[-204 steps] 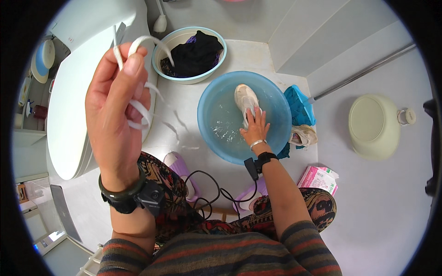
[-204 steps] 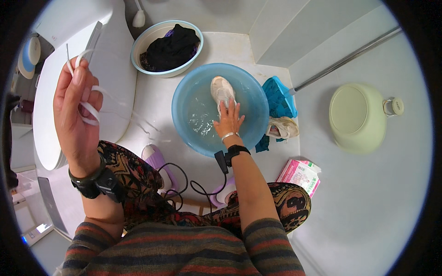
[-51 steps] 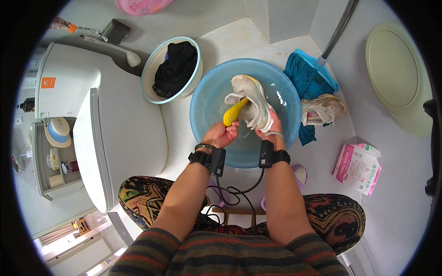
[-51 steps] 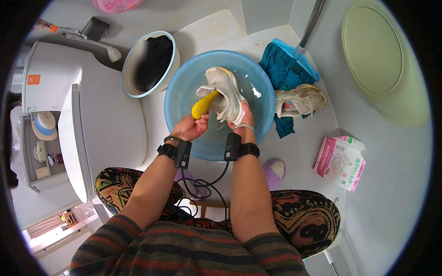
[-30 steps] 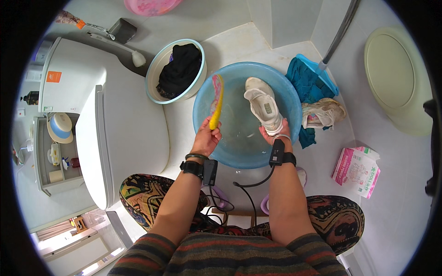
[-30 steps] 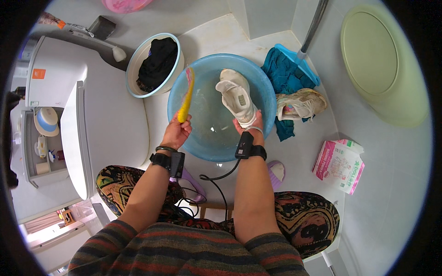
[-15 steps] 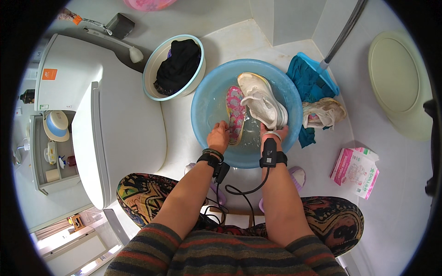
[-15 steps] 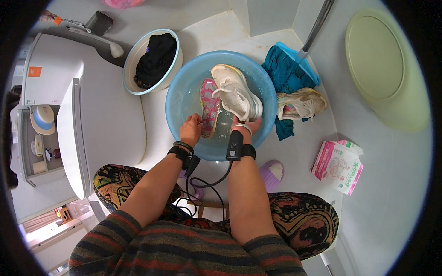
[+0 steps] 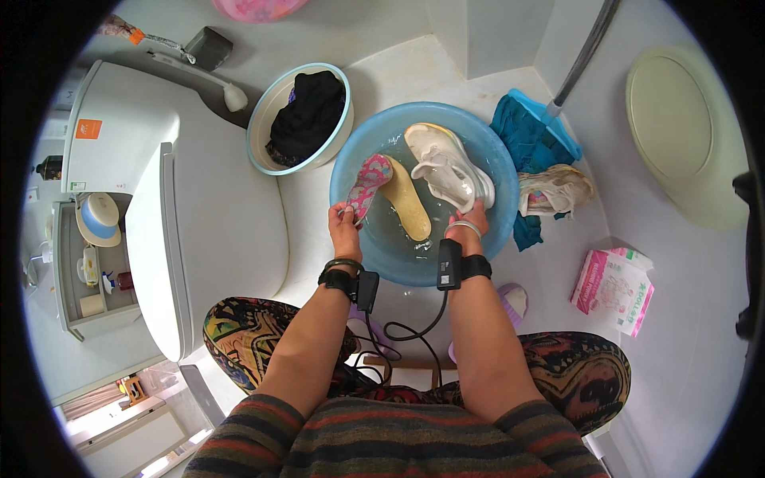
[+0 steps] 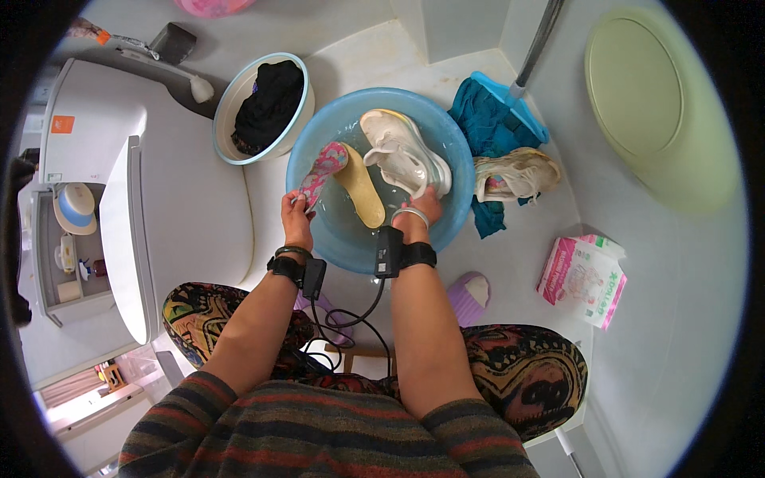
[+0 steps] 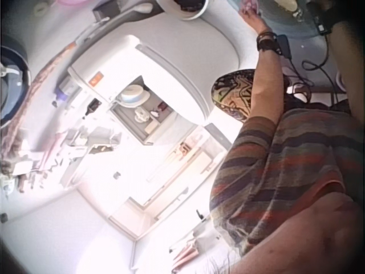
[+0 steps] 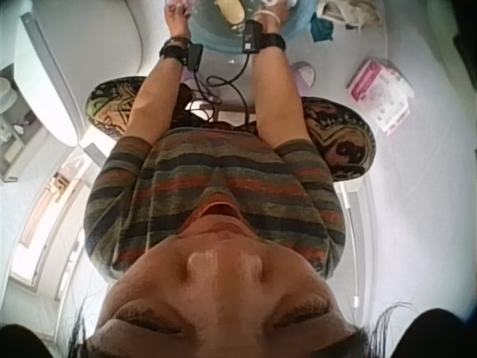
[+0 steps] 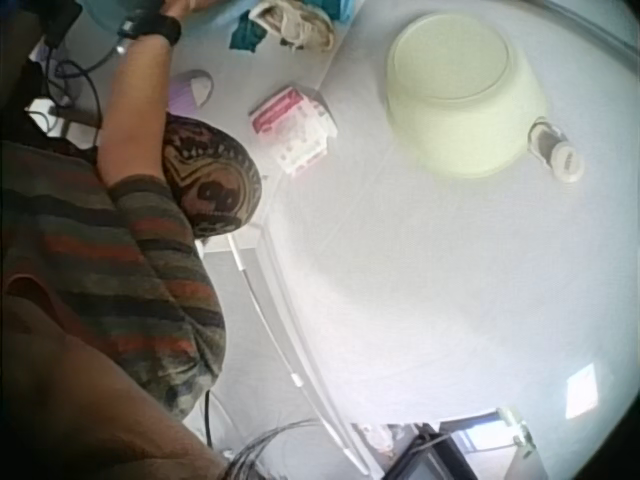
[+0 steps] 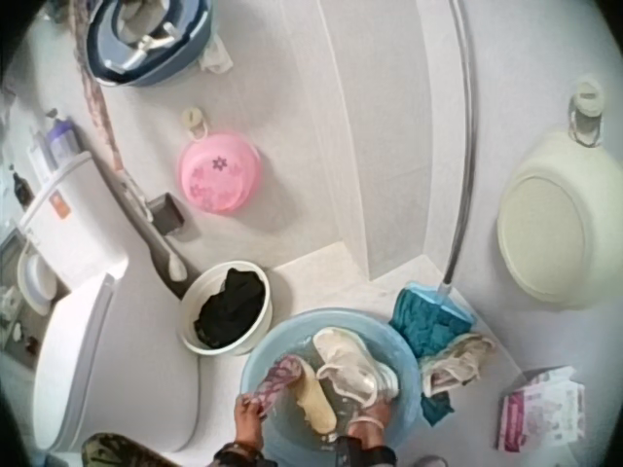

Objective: The person washes a black garment by hand in a blue basin, then removes and wrings it. Next, the person unties the laces of a white sneaker, removes the insole, and begins scrubbing the shoe with a brush.

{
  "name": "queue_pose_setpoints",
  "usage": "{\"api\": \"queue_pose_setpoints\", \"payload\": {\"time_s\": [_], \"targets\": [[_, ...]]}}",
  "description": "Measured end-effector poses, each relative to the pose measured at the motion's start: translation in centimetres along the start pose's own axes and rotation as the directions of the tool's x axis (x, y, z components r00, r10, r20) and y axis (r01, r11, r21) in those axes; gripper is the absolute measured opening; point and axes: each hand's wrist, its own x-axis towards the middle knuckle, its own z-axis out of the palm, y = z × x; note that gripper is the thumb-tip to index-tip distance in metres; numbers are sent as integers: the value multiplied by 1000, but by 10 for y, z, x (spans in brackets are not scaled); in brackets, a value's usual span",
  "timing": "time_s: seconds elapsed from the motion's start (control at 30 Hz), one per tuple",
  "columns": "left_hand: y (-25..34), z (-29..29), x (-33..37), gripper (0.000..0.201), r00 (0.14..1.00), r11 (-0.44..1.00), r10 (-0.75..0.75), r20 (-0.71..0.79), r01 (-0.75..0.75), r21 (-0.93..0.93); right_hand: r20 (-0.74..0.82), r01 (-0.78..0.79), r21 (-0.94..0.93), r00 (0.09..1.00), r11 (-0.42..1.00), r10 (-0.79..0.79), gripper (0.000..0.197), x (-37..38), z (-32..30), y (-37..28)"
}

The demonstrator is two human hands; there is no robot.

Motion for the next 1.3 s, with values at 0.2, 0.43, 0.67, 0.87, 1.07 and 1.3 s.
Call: {"api": "queue_pose_setpoints", "payload": {"time_s": [0.2, 0.43, 0.67, 0.87, 1.07, 1.3], "targets": [[19, 3, -3, 10, 946, 656, -139, 293, 310, -688, 12, 101, -33, 995, 994, -101, 31, 16, -10, 6], [16, 2, 0, 23, 976, 906, 69, 204, -147, 397, 310, 483, -393, 871, 783, -381, 42, 24, -19, 8], [47, 15, -22, 51, 761, 507, 315, 567, -640, 578, 482, 839, -302, 544, 453, -687, 55, -1, -23, -51], [173, 16, -54, 35, 619, 665, 102, 779, -624, 410, -133, 609, -297, 737, 736, -663, 56, 95, -57, -105], [232, -14, -95, 30, 646, 602, 50, 761, -627, 493, 36, 184, -342, 982, 922, -183, 45, 154, -74, -98], [224, -18, -89, 29, 629, 556, 104, 770, -679, 479, 62, 528, -528, 805, 665, -590, 36, 102, -67, -129]]}}
